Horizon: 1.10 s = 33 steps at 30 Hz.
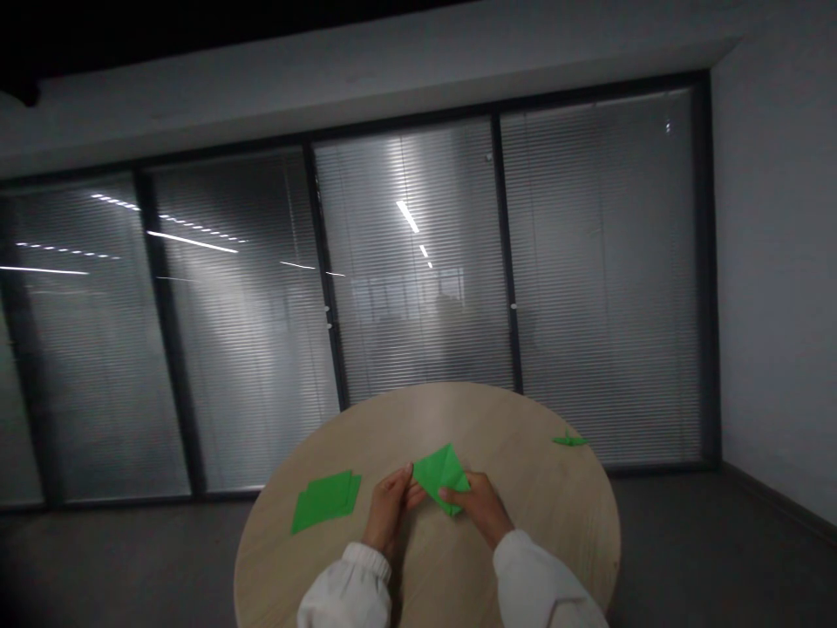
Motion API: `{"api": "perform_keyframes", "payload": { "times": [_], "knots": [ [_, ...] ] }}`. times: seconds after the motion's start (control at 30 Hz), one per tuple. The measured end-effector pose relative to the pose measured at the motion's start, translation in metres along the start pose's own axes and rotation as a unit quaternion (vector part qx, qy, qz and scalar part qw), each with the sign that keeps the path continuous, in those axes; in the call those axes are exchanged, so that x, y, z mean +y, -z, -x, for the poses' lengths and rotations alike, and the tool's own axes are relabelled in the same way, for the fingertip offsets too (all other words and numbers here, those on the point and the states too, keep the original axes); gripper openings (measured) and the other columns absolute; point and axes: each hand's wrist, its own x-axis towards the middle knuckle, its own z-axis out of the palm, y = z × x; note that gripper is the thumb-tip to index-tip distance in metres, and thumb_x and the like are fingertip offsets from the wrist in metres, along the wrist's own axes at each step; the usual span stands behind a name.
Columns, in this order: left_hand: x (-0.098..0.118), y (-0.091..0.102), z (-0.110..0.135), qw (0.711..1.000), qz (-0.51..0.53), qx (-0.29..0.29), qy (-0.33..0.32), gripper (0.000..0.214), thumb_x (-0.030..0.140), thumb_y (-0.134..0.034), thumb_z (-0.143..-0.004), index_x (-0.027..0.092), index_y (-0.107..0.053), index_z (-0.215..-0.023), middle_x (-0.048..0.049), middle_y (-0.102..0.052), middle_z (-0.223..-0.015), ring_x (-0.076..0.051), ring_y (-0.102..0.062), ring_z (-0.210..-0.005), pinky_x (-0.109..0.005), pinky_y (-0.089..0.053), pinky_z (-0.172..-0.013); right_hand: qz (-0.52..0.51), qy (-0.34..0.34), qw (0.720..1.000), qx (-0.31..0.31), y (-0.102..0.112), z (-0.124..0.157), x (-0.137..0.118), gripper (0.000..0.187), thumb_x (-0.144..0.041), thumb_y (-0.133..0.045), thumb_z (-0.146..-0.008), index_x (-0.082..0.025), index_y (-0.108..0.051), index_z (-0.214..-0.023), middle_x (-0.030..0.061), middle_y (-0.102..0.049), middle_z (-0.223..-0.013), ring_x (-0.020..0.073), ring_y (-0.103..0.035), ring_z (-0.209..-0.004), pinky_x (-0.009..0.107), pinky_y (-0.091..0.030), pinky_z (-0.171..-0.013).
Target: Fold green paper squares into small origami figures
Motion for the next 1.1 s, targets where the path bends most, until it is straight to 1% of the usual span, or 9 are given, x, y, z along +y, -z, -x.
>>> {"api": "perform_keyframes", "payload": {
  "times": [0.27,0.4,0.5,0.57,0.73,0.8,0.87,1.0,1.1],
  "knots": [
    [-0.004,-0.004,-0.002,0.994,-0.009,0.091,-0.054,0.044,0.052,-0.081,-0.056,0.010,-0.073,-0.068,-0.0076,-0.073,-0.060,-0.022,-0.070,-0.057,-0.029,-0.056,-0.056,0.006,0.005,1.000,-0.005,-0.005,0.002,-0.005,0.044,-0.049,-0.082,-0.056,-0.014,-0.075,-0.081,0.0054,-0.074,-0.076,0.0180,-0.063,-0.066,0.027,-0.045,-0.064],
    [-0.005,-0.008,-0.002,0.997,-0.010,0.059,-0.041,0.045,0.054,-0.080,-0.057,0.011,-0.074,-0.068,-0.0073,-0.072,-0.060,-0.020,-0.068,-0.056,-0.027,-0.054,-0.053,0.004,0.007,1.000,0.008,-0.003,0.003,-0.007,0.042,-0.048,-0.083,-0.054,-0.014,-0.075,-0.078,0.0051,-0.074,-0.073,0.0180,-0.062,-0.065,0.027,-0.046,-0.063],
    [-0.006,-0.010,0.001,0.999,-0.034,0.028,-0.003,0.046,0.053,-0.082,-0.052,0.011,-0.073,-0.066,-0.0059,-0.070,-0.058,-0.018,-0.066,-0.055,-0.027,-0.054,-0.055,-0.007,0.008,1.000,0.011,-0.002,0.003,-0.005,0.041,-0.047,-0.083,-0.056,-0.014,-0.075,-0.079,0.0049,-0.074,-0.073,0.0180,-0.063,-0.065,0.027,-0.046,-0.065],
    [-0.007,-0.011,0.002,0.998,-0.053,0.017,0.002,0.045,0.051,-0.084,-0.050,0.011,-0.073,-0.065,-0.0050,-0.069,-0.057,-0.018,-0.065,-0.055,-0.027,-0.054,-0.057,-0.010,0.007,1.000,0.008,-0.002,0.003,-0.004,0.041,-0.046,-0.082,-0.057,-0.014,-0.075,-0.081,0.0048,-0.074,-0.074,0.0180,-0.063,-0.065,0.027,-0.046,-0.065],
    [-0.007,-0.012,0.004,0.995,-0.077,0.046,-0.044,0.043,0.052,-0.083,-0.051,0.012,-0.067,-0.052,-0.0009,-0.063,-0.048,-0.014,-0.058,-0.048,-0.025,-0.050,-0.052,0.004,0.000,1.000,0.010,-0.003,0.001,-0.001,0.042,-0.047,-0.082,-0.057,-0.014,-0.075,-0.082,0.0050,-0.074,-0.075,0.0174,-0.063,-0.064,0.026,-0.045,-0.062],
    [-0.007,-0.012,0.004,0.995,-0.075,0.044,-0.052,0.042,0.052,-0.082,-0.053,0.013,-0.065,-0.050,-0.0004,-0.061,-0.047,-0.013,-0.056,-0.048,-0.024,-0.049,-0.052,0.012,0.000,1.000,0.015,-0.002,0.000,-0.001,0.043,-0.047,-0.083,-0.057,-0.014,-0.075,-0.082,0.0048,-0.074,-0.073,0.0176,-0.062,-0.063,0.026,-0.045,-0.061],
    [-0.007,-0.013,0.004,0.997,-0.071,0.024,-0.036,0.042,0.052,-0.082,-0.053,0.012,-0.068,-0.055,-0.0020,-0.064,-0.052,-0.014,-0.059,-0.051,-0.025,-0.051,-0.056,0.018,0.001,1.000,0.023,-0.001,0.000,-0.001,0.044,-0.048,-0.083,-0.055,-0.014,-0.075,-0.081,0.0049,-0.074,-0.072,0.0182,-0.063,-0.063,0.026,-0.046,-0.061],
    [-0.009,-0.013,0.004,0.996,-0.082,-0.017,0.022,0.044,0.052,-0.082,-0.051,0.012,-0.072,-0.066,-0.0036,-0.068,-0.057,-0.016,-0.061,-0.054,-0.028,-0.052,-0.059,0.008,0.010,1.000,0.026,-0.001,0.000,0.000,0.044,-0.048,-0.083,-0.055,-0.014,-0.074,-0.081,0.0057,-0.074,-0.074,0.0188,-0.063,-0.065,0.027,-0.047,-0.063],
    [-0.010,-0.013,0.004,0.994,-0.109,0.004,0.002,0.043,0.054,-0.081,-0.051,0.014,-0.067,-0.054,-0.0011,-0.063,-0.050,-0.014,-0.056,-0.048,-0.026,-0.048,-0.052,0.002,0.020,1.000,0.011,-0.002,0.000,0.001,0.043,-0.048,-0.083,-0.056,-0.014,-0.074,-0.081,0.0049,-0.074,-0.074,0.0174,-0.063,-0.063,0.026,-0.046,-0.062]
  ]
}}
